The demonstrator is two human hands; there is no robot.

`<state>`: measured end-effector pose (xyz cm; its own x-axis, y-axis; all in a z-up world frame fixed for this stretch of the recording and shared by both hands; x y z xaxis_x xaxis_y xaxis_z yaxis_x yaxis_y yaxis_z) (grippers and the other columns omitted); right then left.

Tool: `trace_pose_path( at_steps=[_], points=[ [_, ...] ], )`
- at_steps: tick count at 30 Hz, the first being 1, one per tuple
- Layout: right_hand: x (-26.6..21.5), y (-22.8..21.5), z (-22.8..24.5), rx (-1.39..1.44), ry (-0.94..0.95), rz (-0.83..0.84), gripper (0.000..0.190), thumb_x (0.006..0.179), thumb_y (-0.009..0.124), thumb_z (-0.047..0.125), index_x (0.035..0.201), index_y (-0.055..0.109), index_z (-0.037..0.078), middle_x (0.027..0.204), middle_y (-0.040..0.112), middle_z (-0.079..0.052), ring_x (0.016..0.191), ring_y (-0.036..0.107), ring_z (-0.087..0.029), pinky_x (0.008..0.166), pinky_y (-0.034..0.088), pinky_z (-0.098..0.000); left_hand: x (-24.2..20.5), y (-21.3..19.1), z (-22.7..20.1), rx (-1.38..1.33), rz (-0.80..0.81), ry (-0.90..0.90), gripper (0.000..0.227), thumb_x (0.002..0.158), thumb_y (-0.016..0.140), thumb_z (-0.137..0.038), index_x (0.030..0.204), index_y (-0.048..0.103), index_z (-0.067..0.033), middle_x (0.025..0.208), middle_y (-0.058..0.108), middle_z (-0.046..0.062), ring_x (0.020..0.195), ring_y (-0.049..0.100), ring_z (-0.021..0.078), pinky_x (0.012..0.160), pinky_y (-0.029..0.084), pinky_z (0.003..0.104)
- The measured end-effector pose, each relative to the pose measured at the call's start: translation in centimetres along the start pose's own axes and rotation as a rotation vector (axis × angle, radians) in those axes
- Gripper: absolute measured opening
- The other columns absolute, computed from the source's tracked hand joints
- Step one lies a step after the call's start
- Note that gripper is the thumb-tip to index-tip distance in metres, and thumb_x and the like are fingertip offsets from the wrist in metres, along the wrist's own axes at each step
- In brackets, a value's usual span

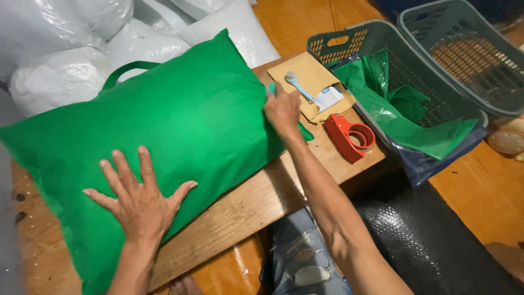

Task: The person uses a blue sponge to wipe the surface of a green tote bag on a wooden table. They then switch to a small white cloth to wipe the edges and corners of the bag.

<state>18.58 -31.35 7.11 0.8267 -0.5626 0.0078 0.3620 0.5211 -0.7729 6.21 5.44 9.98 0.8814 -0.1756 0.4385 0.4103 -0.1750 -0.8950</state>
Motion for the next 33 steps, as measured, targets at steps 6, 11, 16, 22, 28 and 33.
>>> trace_pose_path(
  at_steps=[6, 11, 16, 22, 28, 33],
  points=[
    [-9.7, 0.1, 9.6, 0.074, -0.912, -0.366, 0.050, 0.103, 0.057, 0.024, 0.150, 0.044, 0.013, 0.114, 0.061, -0.020, 0.101, 0.049, -0.035, 0.085, 0.043, -0.0504, -0.3, 0.5, 0.4, 0.001, 0.000, -0.026, 0.124, 0.082, 0.050, -0.091, 0.170, 0.003, -0.0185, 0.173, 0.000, 0.022, 0.161, 0.012, 0.0577, 0.107, 0.000, 0.088],
    [-18.6, 3.6, 16.9, -0.108, -1.279, -0.284, 0.033, 0.105, 0.059, 0.034, 0.136, 0.054, 0.024, 0.091, 0.052, -0.011, 0.070, 0.050, -0.032, 0.056, 0.035, -0.0476, -0.5, -0.6, -0.1, -0.034, -0.108, 0.024, 0.119, 0.082, 0.060, -0.080, 0.169, 0.019, -0.0089, 0.169, 0.018, 0.033, 0.153, 0.022, 0.0635, 0.102, 0.005, 0.090],
    [-8.7, 2.6, 14.8, -0.230, -1.034, -0.447, 0.042, 0.096, 0.055, 0.018, 0.137, 0.052, 0.025, 0.091, 0.049, -0.012, 0.073, 0.050, -0.032, 0.057, 0.036, -0.0486, -0.2, -0.4, 0.0, -0.032, -0.134, 0.025, 0.119, 0.082, 0.055, -0.084, 0.168, 0.025, -0.0083, 0.168, 0.022, 0.035, 0.151, 0.028, 0.0642, 0.100, 0.008, 0.092],
    [3.3, 2.4, 3.4, -0.148, -0.258, 0.082, 0.033, 0.101, 0.041, 0.036, 0.120, 0.061, 0.018, 0.100, 0.063, -0.028, 0.110, 0.052, -0.046, 0.072, 0.042, -0.0654, 0.0, 0.0, 0.4, -0.044, -0.063, 0.021, 0.120, 0.083, 0.048, -0.088, 0.170, 0.010, -0.0148, 0.171, 0.014, 0.030, 0.154, 0.023, 0.0650, 0.103, 0.002, 0.089],
    [-13.5, 1.5, 7.9, 0.039, -0.776, -0.490, 0.055, 0.110, 0.049, 0.031, 0.161, 0.031, 0.023, 0.112, 0.049, -0.020, 0.098, 0.050, -0.036, 0.082, 0.042, -0.0510, 0.6, 0.4, 0.8, -0.049, -0.028, 0.002, 0.119, 0.084, 0.044, -0.090, 0.170, 0.010, -0.0157, 0.172, 0.009, 0.028, 0.156, 0.022, 0.0644, 0.103, 0.002, 0.090],
    [-21.1, 4.3, 10.8, 0.146, -1.277, -0.210, 0.046, 0.112, 0.057, 0.049, 0.153, 0.046, 0.030, 0.075, 0.043, -0.002, 0.053, 0.042, -0.020, 0.046, 0.032, -0.0398, 0.2, 0.1, 1.1, -0.054, -0.069, 0.020, 0.114, 0.082, 0.061, -0.073, 0.170, 0.017, -0.0133, 0.170, 0.017, 0.031, 0.153, 0.022, 0.0617, 0.098, 0.010, 0.093]
  ],
)
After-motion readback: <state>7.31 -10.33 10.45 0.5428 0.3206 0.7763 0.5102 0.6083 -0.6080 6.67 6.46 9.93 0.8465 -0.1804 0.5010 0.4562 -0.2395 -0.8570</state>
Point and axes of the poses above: each hand's wrist, its own x-axis towards the middle knuckle, its own y-axis out of the palm, z = x × y, the point moved 7 cm from there along x, towards the middle knuckle
